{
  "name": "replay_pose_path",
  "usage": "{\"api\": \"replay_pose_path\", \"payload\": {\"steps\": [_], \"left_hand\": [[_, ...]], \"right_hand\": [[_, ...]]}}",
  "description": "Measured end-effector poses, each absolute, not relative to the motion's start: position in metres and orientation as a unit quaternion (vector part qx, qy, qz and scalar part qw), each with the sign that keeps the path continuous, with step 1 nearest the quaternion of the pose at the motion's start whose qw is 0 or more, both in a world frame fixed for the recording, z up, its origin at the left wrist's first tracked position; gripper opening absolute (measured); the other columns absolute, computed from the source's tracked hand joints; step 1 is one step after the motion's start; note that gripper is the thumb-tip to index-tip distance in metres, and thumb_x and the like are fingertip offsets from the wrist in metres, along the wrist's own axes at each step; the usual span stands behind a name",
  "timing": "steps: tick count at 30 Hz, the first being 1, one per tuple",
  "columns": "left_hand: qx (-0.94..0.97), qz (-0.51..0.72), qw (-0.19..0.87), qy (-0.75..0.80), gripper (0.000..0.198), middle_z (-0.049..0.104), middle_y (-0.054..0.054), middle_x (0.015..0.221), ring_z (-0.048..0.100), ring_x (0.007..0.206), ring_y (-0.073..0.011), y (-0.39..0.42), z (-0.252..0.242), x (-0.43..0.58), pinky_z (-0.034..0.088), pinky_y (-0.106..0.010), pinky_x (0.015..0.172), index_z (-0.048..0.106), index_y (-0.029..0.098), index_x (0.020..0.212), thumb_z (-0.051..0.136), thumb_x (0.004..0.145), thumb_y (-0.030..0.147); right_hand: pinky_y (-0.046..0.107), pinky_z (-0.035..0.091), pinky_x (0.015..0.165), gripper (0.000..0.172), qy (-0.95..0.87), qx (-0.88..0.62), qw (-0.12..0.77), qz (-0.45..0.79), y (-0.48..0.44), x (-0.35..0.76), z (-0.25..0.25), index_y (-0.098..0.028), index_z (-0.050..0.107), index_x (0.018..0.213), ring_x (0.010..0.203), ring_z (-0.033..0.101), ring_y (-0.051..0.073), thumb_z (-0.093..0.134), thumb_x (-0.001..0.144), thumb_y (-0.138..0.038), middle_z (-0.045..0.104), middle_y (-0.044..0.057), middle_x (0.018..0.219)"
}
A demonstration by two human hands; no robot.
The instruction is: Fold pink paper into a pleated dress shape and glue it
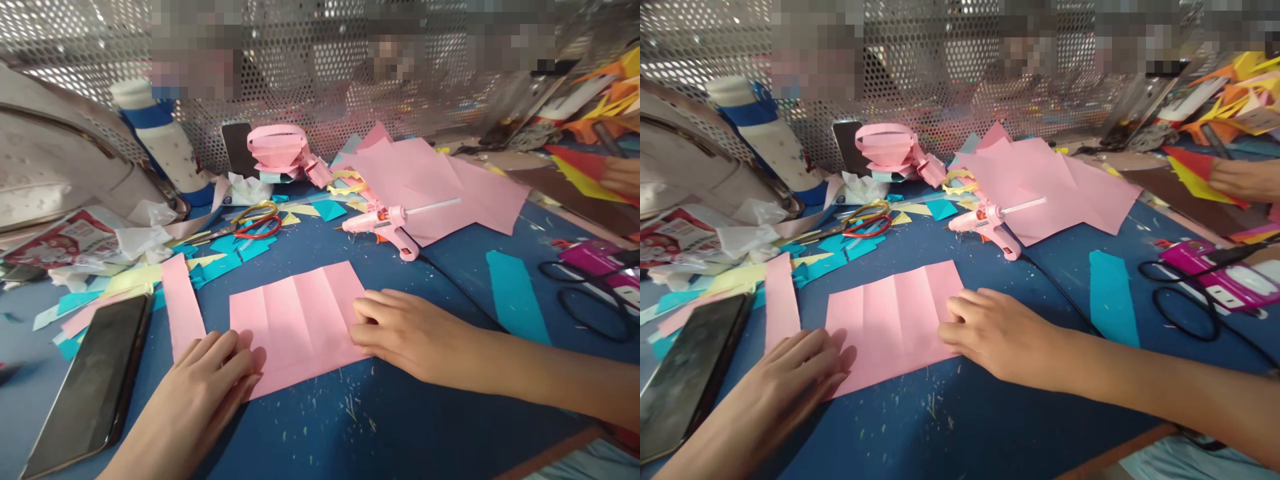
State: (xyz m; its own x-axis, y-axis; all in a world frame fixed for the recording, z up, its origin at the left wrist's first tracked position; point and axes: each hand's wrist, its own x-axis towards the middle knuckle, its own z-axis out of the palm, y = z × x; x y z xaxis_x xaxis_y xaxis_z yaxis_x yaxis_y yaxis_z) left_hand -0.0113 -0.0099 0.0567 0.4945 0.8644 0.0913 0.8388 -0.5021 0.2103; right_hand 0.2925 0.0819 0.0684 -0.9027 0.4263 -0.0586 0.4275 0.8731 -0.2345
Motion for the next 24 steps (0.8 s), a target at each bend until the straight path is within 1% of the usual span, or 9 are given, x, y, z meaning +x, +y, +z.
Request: {"api": "replay_pose_path", "payload": {"steps": [2, 4, 6, 8, 10, 14, 17, 22, 24], "left_hand": [[0.868, 0.080, -0.014, 0.490, 0.027, 0.064, -0.004, 0.089, 0.060, 0.073, -0.0194, -0.017, 0.056, -0.008, 0.047, -0.033, 0.064, 0.063, 0.021, 0.101, 0.036, 0.100, 0.024], [0.875, 0.088, -0.110, 0.464, 0.034, 0.067, -0.008, 0.100, 0.063, 0.086, -0.0222, -0.029, 0.053, 0.001, 0.048, -0.038, 0.077, 0.064, 0.017, 0.108, 0.031, 0.100, 0.020], [0.882, 0.128, -0.154, 0.426, 0.040, 0.064, -0.008, 0.124, 0.057, 0.114, -0.0229, -0.041, 0.048, 0.014, 0.039, -0.040, 0.101, 0.062, 0.015, 0.119, 0.026, 0.100, 0.013], [0.894, 0.153, -0.164, 0.387, 0.038, 0.060, -0.003, 0.133, 0.051, 0.125, -0.0184, -0.050, 0.041, 0.030, 0.025, -0.036, 0.116, 0.062, 0.015, 0.122, 0.030, 0.101, 0.014], [0.897, 0.153, -0.165, 0.381, 0.035, 0.058, -0.002, 0.136, 0.048, 0.130, -0.0182, -0.054, 0.035, 0.041, 0.020, -0.036, 0.119, 0.060, 0.015, 0.125, 0.034, 0.101, 0.014], [0.895, 0.140, -0.168, 0.388, 0.041, 0.057, -0.008, 0.138, 0.047, 0.132, -0.0227, -0.054, 0.025, 0.045, 0.022, -0.038, 0.118, 0.058, 0.012, 0.128, 0.027, 0.103, 0.019], [0.894, 0.138, -0.170, 0.391, 0.041, 0.057, -0.007, 0.137, 0.049, 0.131, -0.0225, -0.053, 0.023, 0.042, 0.020, -0.037, 0.119, 0.058, 0.013, 0.128, 0.026, 0.103, 0.020], [0.895, 0.147, -0.170, 0.386, 0.040, 0.060, -0.006, 0.135, 0.050, 0.130, -0.0200, -0.049, 0.024, 0.040, 0.020, -0.035, 0.119, 0.060, 0.013, 0.125, 0.028, 0.101, 0.013], [0.895, 0.155, -0.169, 0.384, 0.040, 0.060, -0.005, 0.134, 0.049, 0.130, -0.0194, -0.048, 0.024, 0.039, 0.021, -0.034, 0.119, 0.061, 0.013, 0.123, 0.030, 0.100, 0.010]], "right_hand": [[0.031, 0.029, 0.066, 0.015, 0.969, 0.222, 0.000, -0.109, 0.081, 0.293, 0.066, -0.020, 0.053, 0.083, 0.077, 0.044, 0.018, 0.047, 0.095, -0.014, 0.050, 0.002, 0.084], [0.031, 0.029, 0.066, 0.014, 0.970, 0.222, -0.004, -0.101, 0.080, 0.292, 0.065, -0.020, 0.053, 0.085, 0.077, 0.044, 0.019, 0.046, 0.094, -0.012, 0.051, 0.002, 0.086], [0.032, 0.028, 0.066, 0.014, 0.970, 0.220, -0.005, -0.100, 0.079, 0.292, 0.065, -0.020, 0.052, 0.084, 0.077, 0.045, 0.019, 0.046, 0.094, -0.012, 0.052, 0.002, 0.086], [0.032, 0.028, 0.066, 0.013, 0.971, 0.218, -0.005, -0.100, 0.079, 0.292, 0.065, -0.021, 0.052, 0.085, 0.078, 0.046, 0.019, 0.047, 0.095, -0.014, 0.052, 0.001, 0.086], [0.033, 0.028, 0.065, 0.012, 0.972, 0.217, -0.004, -0.095, 0.078, 0.293, 0.064, -0.021, 0.052, 0.085, 0.078, 0.046, 0.019, 0.048, 0.095, -0.015, 0.053, 0.001, 0.087], [0.033, 0.029, 0.065, 0.011, 0.972, 0.225, -0.017, -0.062, 0.076, 0.295, 0.058, -0.022, 0.051, 0.085, 0.078, 0.046, 0.020, 0.050, 0.094, -0.014, 0.053, 0.001, 0.087], [0.034, 0.030, 0.066, 0.009, 0.969, 0.242, -0.042, -0.017, 0.069, 0.295, 0.054, -0.020, 0.054, 0.090, 0.079, 0.047, 0.020, 0.048, 0.095, -0.016, 0.054, 0.001, 0.088], [0.036, 0.034, 0.079, 0.031, 0.957, 0.240, -0.148, 0.072, 0.045, 0.283, 0.058, -0.014, 0.060, 0.115, 0.084, 0.048, 0.020, 0.036, 0.097, -0.009, 0.060, 0.005, 0.097], [0.035, 0.034, 0.079, 0.037, 0.961, 0.219, -0.154, 0.071, 0.035, 0.276, 0.058, -0.014, 0.059, 0.124, 0.082, 0.048, 0.019, 0.030, 0.100, -0.012, 0.062, 0.004, 0.096]]}}
